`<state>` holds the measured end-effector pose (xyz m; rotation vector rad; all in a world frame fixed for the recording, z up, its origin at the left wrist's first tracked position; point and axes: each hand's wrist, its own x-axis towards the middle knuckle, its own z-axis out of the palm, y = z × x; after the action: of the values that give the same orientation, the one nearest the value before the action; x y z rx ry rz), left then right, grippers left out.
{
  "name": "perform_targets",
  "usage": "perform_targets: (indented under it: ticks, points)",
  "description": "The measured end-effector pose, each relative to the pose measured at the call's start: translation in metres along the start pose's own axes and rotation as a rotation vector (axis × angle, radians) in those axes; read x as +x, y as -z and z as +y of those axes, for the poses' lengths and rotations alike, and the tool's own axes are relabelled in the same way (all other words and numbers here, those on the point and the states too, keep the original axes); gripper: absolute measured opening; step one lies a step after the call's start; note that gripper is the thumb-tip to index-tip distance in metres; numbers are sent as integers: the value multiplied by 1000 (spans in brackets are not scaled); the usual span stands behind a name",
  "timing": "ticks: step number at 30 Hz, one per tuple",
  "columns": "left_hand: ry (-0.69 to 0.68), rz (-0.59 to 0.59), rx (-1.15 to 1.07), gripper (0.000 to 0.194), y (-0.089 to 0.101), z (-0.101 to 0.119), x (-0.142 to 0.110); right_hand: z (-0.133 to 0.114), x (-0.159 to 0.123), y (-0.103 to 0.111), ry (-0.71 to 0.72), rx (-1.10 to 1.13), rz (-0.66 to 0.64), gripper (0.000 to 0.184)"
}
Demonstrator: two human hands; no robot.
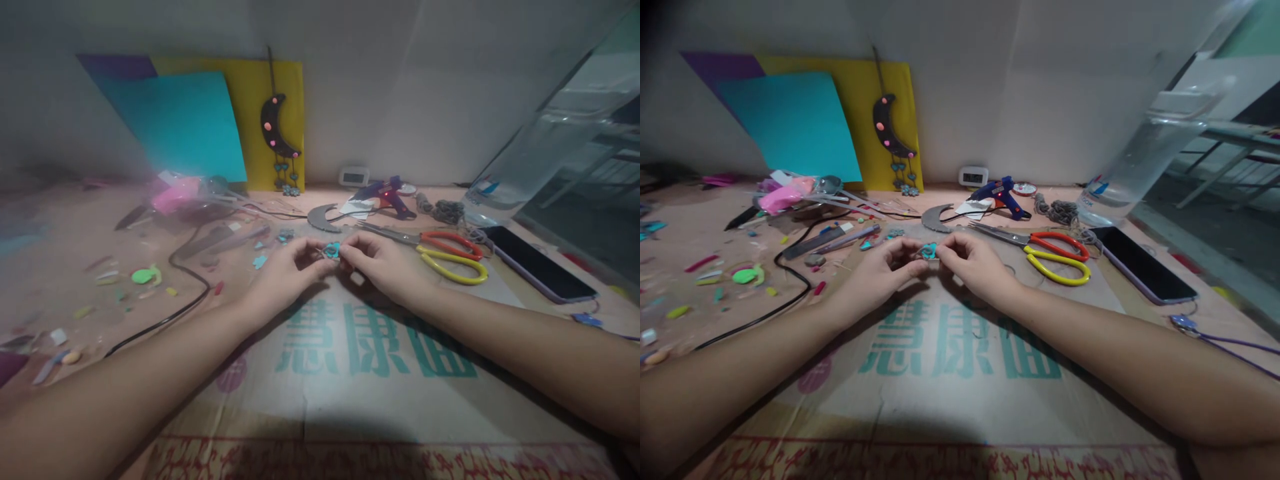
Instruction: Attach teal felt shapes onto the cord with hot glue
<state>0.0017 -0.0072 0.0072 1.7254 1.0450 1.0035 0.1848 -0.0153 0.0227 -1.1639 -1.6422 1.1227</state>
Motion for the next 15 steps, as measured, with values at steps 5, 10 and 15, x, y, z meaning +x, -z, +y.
perform_targets:
  ticks: [5, 10, 15]
  points:
    - [-23, 113, 87, 20, 2, -3, 1, 1, 0, 0, 16, -85, 11, 22]
    - [-62, 117, 289, 17, 3, 9, -3, 2, 0, 1, 79, -175, 38, 20]
    - [-95, 116, 316, 16, 2, 11, -5, 1, 0, 1, 124, -247, 25, 17]
